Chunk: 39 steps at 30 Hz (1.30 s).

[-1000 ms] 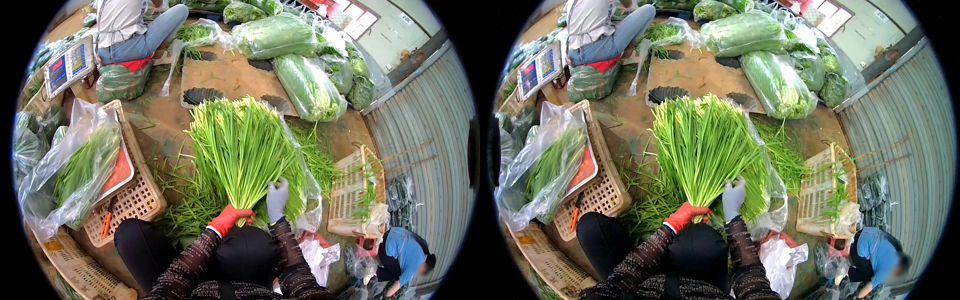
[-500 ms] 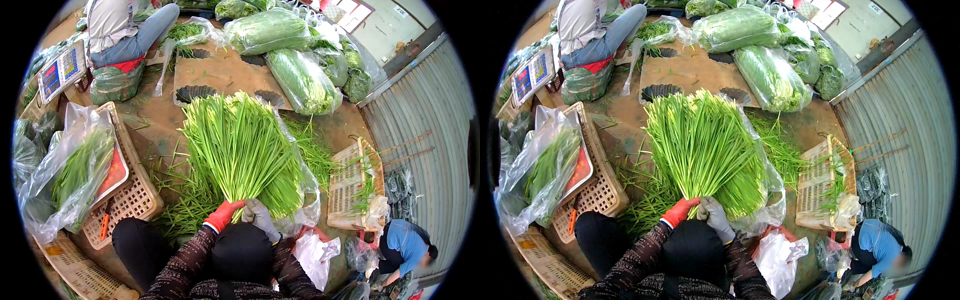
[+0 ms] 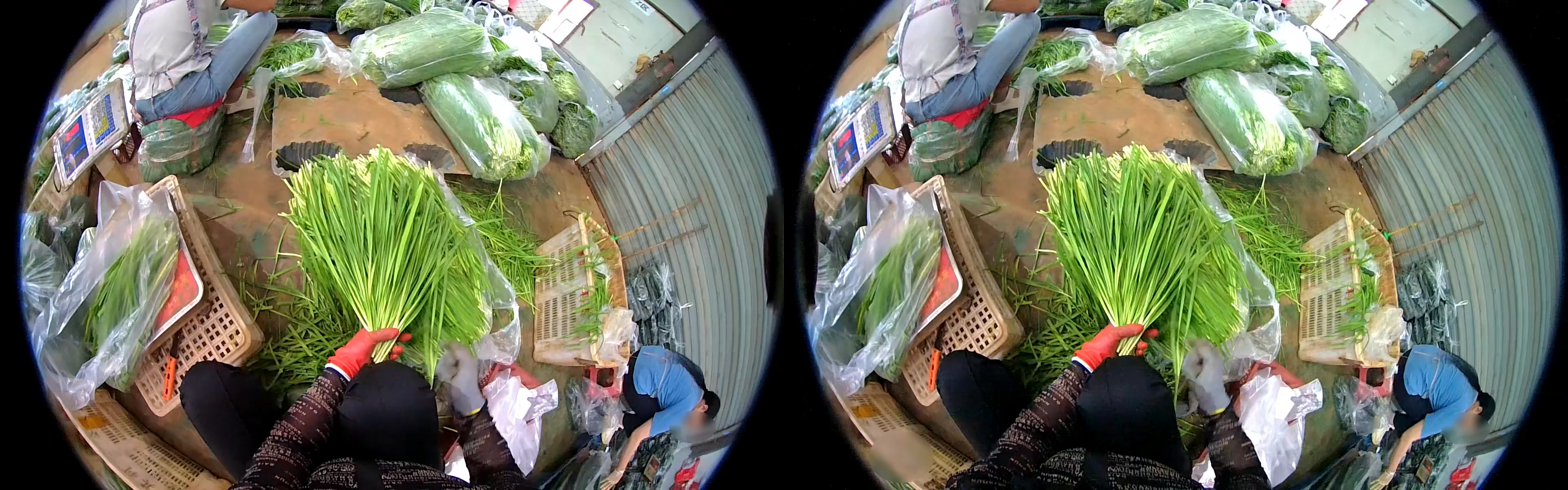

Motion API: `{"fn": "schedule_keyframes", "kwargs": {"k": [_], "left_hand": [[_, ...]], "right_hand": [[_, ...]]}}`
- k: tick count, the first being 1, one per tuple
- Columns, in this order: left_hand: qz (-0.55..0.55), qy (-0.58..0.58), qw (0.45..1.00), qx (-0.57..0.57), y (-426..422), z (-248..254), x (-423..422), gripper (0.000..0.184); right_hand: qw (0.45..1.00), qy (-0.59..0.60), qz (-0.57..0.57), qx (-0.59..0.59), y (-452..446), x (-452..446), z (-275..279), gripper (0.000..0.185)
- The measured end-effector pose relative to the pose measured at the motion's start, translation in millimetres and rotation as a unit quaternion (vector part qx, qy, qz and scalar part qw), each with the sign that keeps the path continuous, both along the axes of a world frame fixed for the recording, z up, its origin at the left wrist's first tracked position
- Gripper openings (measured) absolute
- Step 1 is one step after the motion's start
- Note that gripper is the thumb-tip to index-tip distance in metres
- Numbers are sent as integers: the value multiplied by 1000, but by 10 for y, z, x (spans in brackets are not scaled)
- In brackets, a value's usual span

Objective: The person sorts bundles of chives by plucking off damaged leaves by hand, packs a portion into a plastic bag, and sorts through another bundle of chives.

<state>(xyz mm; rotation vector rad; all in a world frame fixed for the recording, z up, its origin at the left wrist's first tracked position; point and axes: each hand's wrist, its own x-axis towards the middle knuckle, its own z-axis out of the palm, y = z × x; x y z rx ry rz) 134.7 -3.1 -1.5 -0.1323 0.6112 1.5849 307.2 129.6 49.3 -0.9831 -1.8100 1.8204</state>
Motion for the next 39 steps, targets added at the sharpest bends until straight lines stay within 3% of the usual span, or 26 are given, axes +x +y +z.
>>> {"fn": "schedule_keyframes", "kwargs": {"k": [2, 4, 6, 7, 10, 14, 16, 19, 22, 25, 28, 33, 36, 37, 39], "left_hand": [[-12, -20, 1000, 8, -21, 6, -12, 32], [-22, -42, 999, 15, -51, -18, 4, 35], [-18, -90, 995, 37, -86, -78, 42, 41], [-16, -90, 995, 36, -91, -89, 33, 41], [-8, -72, 996, 51, -89, -109, -11, 36], [0, 33, 999, 24, -11, -218, 5, 38], [28, 54, 998, 34, -16, -171, 35, 37], [17, -74, 995, 69, 49, -283, 29, 42], [26, -71, 996, 56, 51, -317, 44, 42], [22, -115, 988, 99, 75, -453, 23, 48], [22, -160, 972, 169, 97, -479, 4, 58], [32, -178, 949, 258, 61, -319, 0, 76], [12, -159, 966, 204, 4, -176, -25, 77], [12, -160, 966, 204, 8, -180, -12, 77], [-6, -47, 992, 114, 30, -189, 12, 55]], "right_hand": [[934, 202, -82, -282, 176, -399, 236, 16], [901, 292, -72, -314, 269, -806, 389, 14], [931, 279, -81, -221, 275, -1147, 309, 15], [959, 252, -80, -99, 223, -1283, 178, 15], [980, 145, -134, -1, 81, -1435, -250, 15], [984, 114, -108, -88, -10, -1242, -255, 15], [971, 162, -80, -155, -72, -1159, -133, 17], [962, 179, -87, -186, -155, -1075, -91, 19], [960, 193, -77, -187, -117, -976, -183, 20], [931, 200, -99, -288, -15, -905, -241, 20], [961, 175, -28, -210, -5, -902, -191, 20], [940, 176, 30, -292, 203, -900, -243, 22], [958, 120, 59, -253, 288, -920, -223, 22], [974, 79, 98, -188, 279, -943, -196, 20], [984, 3, 154, -89, 199, -1037, -69, 19]]}}
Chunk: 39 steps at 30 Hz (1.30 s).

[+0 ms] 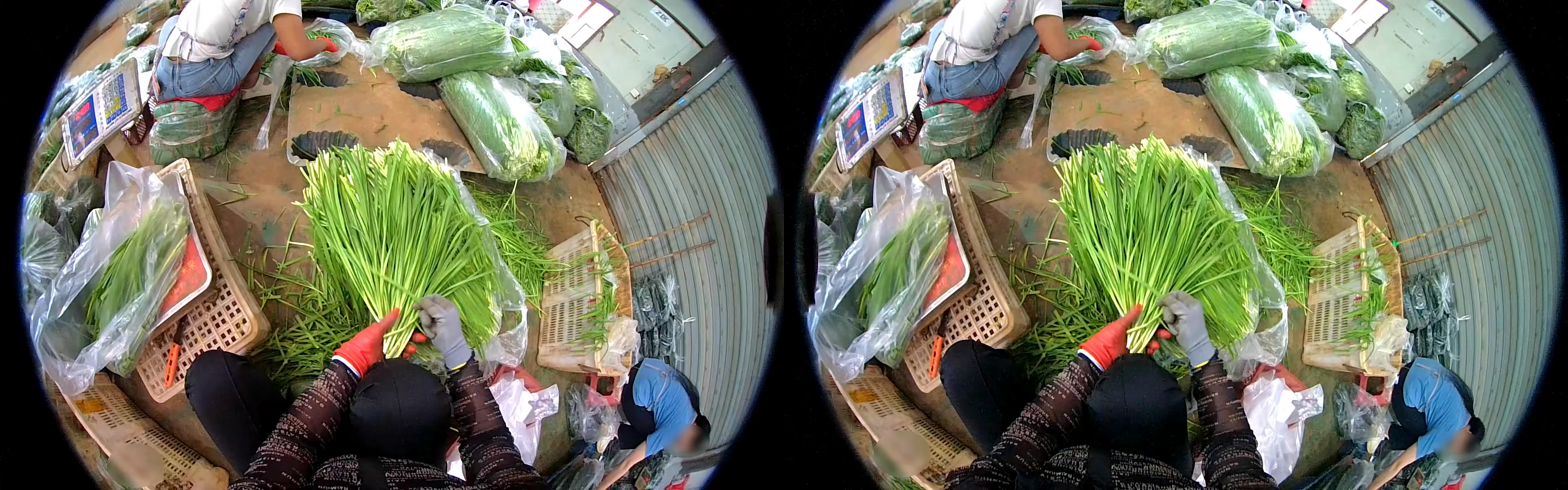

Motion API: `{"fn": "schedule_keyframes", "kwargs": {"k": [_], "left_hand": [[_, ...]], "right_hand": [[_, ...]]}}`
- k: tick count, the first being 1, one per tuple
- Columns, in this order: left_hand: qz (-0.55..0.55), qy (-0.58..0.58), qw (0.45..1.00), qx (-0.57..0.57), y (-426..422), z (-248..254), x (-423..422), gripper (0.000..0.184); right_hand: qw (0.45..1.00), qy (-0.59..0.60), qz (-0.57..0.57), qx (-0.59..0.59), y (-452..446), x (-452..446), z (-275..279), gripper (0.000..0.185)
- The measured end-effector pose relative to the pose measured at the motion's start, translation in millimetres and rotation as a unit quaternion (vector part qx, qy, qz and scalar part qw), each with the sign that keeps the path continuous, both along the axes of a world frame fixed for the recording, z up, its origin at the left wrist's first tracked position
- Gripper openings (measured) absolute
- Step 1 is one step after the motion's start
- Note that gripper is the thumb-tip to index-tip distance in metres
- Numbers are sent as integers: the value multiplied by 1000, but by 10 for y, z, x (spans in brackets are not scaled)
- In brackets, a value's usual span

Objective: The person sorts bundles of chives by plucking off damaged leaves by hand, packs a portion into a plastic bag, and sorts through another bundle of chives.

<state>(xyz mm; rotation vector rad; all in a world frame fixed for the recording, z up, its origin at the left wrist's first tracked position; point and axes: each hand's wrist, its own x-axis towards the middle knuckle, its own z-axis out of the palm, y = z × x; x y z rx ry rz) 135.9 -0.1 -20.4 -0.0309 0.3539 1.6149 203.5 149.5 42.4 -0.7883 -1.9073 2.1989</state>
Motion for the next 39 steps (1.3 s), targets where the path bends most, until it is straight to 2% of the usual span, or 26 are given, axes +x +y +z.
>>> {"fn": "schedule_keyframes", "kwargs": {"k": [1, 3, 4, 5, 7, 8, 9, 11, 13, 15, 16, 17, 18, 19, 21, 23, 25, 27, 30, 32, 33, 35, 36, 37, 38, 39], "left_hand": [[0, 0, 1000, 1, 0, 42, -8, 55], [5, 51, 996, -71, -20, 121, -22, 32], [25, 33, 995, -91, 0, 90, -9, 22], [26, 33, 995, -91, 4, 96, -10, 22], [56, 131, 977, -160, -9, 188, -17, 18], [62, 180, 972, -138, 32, 135, -7, 17], [64, 178, 972, -138, 72, 10, 17, 17], [108, 271, 931, -221, 142, -214, 83, 18], [105, 300, 911, -263, 134, -79, 76, 17], [74, 324, 914, -235, 109, -55, 40, 21], [108, 252, 939, -210, 109, -19, 56, 20], [113, 251, 938, -209, 110, -48, 39, 20], [93, 262, 935, -222, 124, -104, 20, 18], [72, 273, 930, -235, 144, -134, 18, 16], [90, 224, 945, -222, 155, -69, 36, 16], [98, 249, 936, -230, 124, 21, 54, 19], [97, 229, 940, -234, 127, 86, 58, 18], [90, 252, 936, -231, 129, 44, 51, 18], [87, 247, 938, -227, 89, 57, 41, 17], [110, 209, 951, -200, 87, 54, 57, 18], [112, 209, 951, -200, 77, 43, 51, 18], [84, 211, 954, -195, 91, 25, 37, 16], [78, 233, 951, -189, 83, 50, 27, 14], [75, 232, 952, -187, 94, 40, 29, 14], [65, 220, 953, -197, 103, 24, 39, 15], [54, 208, 954, -208, 109, 7, 46, 16]], "right_hand": [[1000, 0, 0, 1, -65, -46, 11, 19], [999, 17, -41, -30, -185, -115, 12, 22], [1000, -12, -26, -1, -244, -90, 61, 24], [1000, -12, -25, -1, -285, -56, 31, 24], [997, -1, -72, 30, -406, 53, -57, 25], [997, -2, -71, 30, -457, 111, -101, 25], [994, 24, -94, -49, -500, 179, -151, 24], [965, 76, -144, -206, -543, 334, -247, 21], [965, 39, -114, -232, -436, 530, -284, 16], [982, -8, -77, -172, -385, 744, -257, 19], [992, -49, 0, 116, -353, 923, -311, 21], [962, -68, 50, 259, -281, 1194, -510, 22], [909, -84, 85, 400, -205, 1468, -717, 24], [880, -122, 116, 444, -211, 1671, -746, 25], [854, -230, 142, 445, -208, 1605, -498, 29], [852, -305, 67, 420, -170, 1049, -89, 33], [908, -210, -85, 353, -53, 612, -97, 38], [847, -143, -120, 499, 1, 31, 52, 39], [844, -172, -99, 498, 73, -555, 35, 37], [786, -211, -51, 579, 105, -736, -38, 36], [786, -210, -50, 579, 96, -728, -72, 36], [830, -136, -156, 518, 62, -619, -134, 32], [866, -58, -213, 448, 29, -535, -198, 26], [865, -61, -215, 450, -43, -461, -125, 26], [940, 45, -250, 227, -117, -364, -43, 22], [954, 100, -259, 109, -152, -230, -49, 20]]}}
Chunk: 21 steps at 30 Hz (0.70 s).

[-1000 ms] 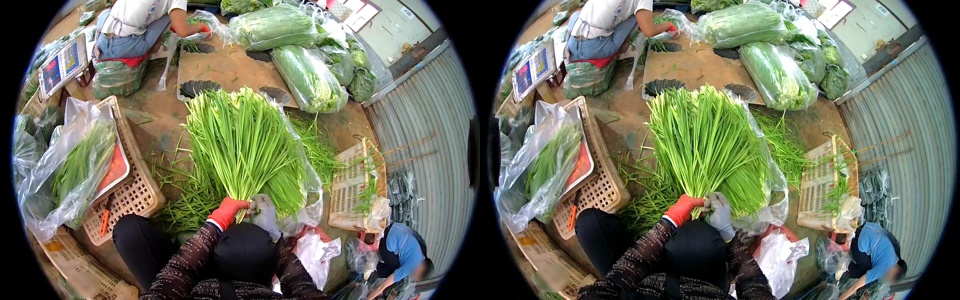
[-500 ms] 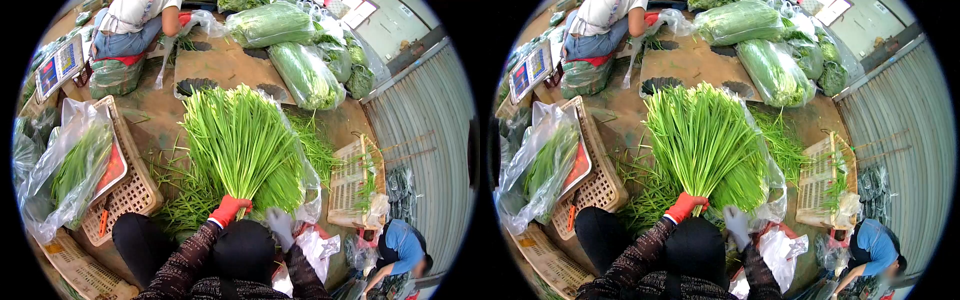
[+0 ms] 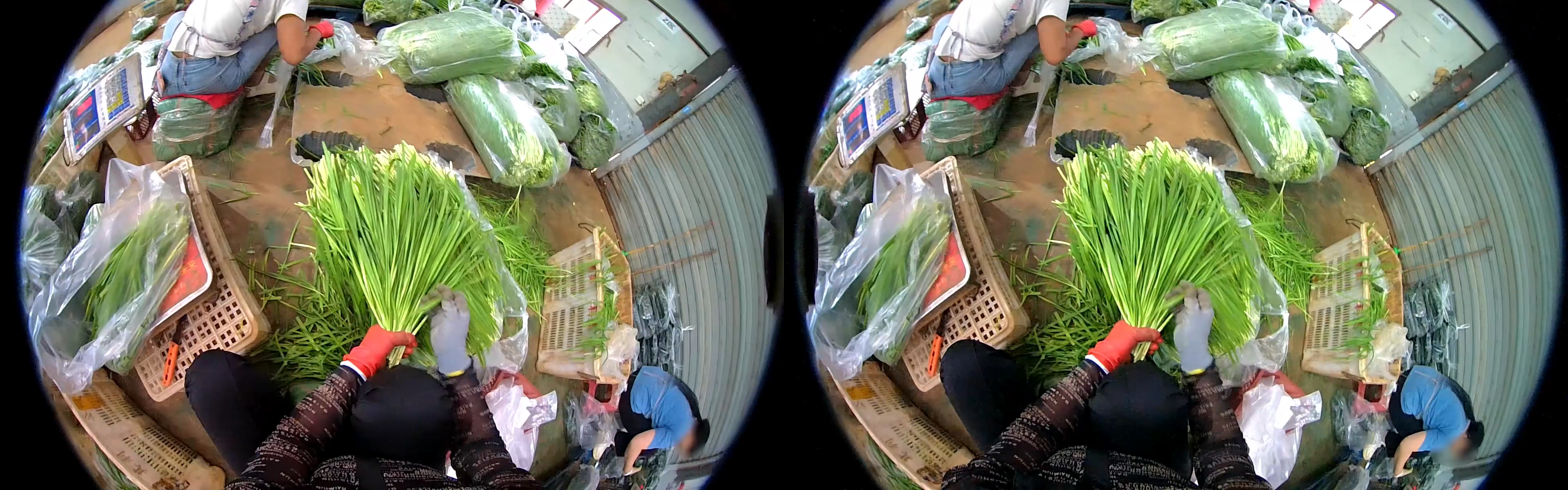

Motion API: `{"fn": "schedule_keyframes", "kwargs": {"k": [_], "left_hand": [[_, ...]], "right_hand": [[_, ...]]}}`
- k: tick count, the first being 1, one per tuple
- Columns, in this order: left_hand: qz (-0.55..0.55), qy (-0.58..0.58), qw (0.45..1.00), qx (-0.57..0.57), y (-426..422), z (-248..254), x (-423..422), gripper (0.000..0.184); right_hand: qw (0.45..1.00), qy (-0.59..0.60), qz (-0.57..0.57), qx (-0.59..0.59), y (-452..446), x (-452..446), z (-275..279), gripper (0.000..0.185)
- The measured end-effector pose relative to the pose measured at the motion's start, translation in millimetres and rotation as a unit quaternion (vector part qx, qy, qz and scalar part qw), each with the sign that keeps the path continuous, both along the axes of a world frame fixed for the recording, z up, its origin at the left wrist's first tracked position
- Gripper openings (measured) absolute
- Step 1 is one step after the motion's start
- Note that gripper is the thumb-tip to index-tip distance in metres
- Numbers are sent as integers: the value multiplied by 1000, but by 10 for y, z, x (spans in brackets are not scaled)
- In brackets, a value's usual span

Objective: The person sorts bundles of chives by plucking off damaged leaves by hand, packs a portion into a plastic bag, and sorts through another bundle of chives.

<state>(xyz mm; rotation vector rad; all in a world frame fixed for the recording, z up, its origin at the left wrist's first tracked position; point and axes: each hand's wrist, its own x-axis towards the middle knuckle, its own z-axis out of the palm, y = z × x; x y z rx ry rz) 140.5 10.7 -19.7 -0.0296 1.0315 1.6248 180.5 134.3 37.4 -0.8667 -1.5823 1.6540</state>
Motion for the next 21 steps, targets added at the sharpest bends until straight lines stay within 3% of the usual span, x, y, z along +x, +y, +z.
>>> {"fn": "schedule_keyframes", "kwargs": {"k": [1, 2, 4, 5, 7, 8, 10, 12, 15, 16, 18, 20, 21], "left_hand": [[6, -7, 1000, 24, 2, -13, -3, 19], [3, -8, 1000, 24, 6, -15, 6, 19], [-8, 5, 999, 44, 17, 4, 4, 18], [-12, -41, 997, 71, 11, 30, -20, 16], [-7, -34, 998, 51, 0, 6, -34, 15], [-5, -29, 999, 27, -10, -6, -36, 15], [-4, -17, 999, 31, -23, 15, -52, 14], [-35, 72, 995, 53, -36, 0, -80, 14], [-6, 68, 997, 39, -15, 64, -29, 11], [18, 66, 997, 33, -4, 82, -28, 11], [28, 97, 995, 22, 19, 63, -11, 20], [96, 240, 966, -22, 5, 132, -18, 33], [124, 494, 847, -153, 60, -137, -16, 48]], "right_hand": [[992, 80, 2, -102, -34, 135, -9, 18], [994, -13, 101, 34, -16, 367, -100, 18], [977, -107, 180, -38, 10, 800, -245, 21], [953, -182, 211, 121, -21, 998, -302, 23], [811, -322, 184, 453, -83, 1397, -419, 27], [800, -334, 209, 453, -110, 1664, -528, 28], [835, -358, 293, 297, -107, 2084, -719, 30], [845, -385, 333, 164, -64, 2222, -774, 32], [908, -345, 238, -14, -28, 1642, -380, 35], [924, -317, 208, -41, -53, 1301, -168, 37], [938, -250, 238, 23, -143, 744, 94, 36], [938, -210, 274, 35, -140, 352, -21, 34], [946, -120, 299, -30, -168, 145, -103, 32]]}}
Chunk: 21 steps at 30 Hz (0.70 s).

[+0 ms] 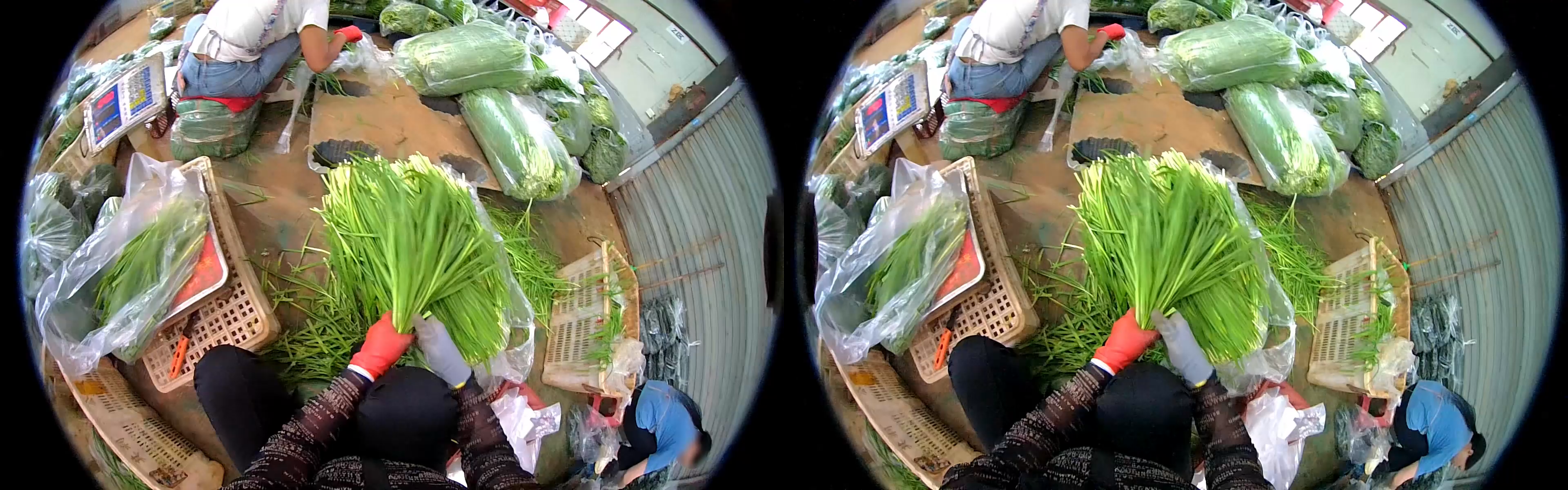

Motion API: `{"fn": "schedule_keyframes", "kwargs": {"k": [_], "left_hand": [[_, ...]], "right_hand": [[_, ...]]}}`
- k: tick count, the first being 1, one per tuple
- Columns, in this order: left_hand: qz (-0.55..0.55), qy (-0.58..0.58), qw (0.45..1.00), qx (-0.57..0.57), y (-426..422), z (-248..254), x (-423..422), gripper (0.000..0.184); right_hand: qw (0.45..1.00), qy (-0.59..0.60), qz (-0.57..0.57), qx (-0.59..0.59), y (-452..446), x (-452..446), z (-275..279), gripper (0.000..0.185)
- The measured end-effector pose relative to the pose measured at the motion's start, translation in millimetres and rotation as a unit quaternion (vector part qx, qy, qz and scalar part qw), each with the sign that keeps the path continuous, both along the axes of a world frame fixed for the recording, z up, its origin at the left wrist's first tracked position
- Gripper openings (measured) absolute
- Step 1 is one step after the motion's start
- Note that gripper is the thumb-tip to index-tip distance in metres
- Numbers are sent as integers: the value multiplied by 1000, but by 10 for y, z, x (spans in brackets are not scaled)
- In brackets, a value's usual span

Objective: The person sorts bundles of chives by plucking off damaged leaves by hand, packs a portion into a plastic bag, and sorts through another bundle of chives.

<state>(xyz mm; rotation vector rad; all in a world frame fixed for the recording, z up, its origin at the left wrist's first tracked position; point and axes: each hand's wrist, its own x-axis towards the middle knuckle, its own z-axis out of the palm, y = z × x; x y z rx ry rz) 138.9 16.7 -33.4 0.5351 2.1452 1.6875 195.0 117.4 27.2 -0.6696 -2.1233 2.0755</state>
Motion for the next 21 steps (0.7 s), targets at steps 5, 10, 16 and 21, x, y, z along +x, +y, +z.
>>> {"fn": "schedule_keyframes", "kwargs": {"k": [5, 10, 16, 21], "left_hand": [[-52, 241, 936, -250, -189, 610, -272, 66], [-205, 231, 915, -259, -374, 1076, -581, 80], [-255, 97, 948, -162, -929, 1791, -1002, 76], [-175, 35, 975, -131, -1572, 1854, -1213, 64]], "right_hand": [[992, 76, 3, -104, -106, -486, 103, 27], [904, 90, -91, -409, 97, -700, -260, 24], [855, 160, -158, -468, 96, -806, 151, 27], [895, 178, -171, -373, 36, -996, 423, 40]]}}
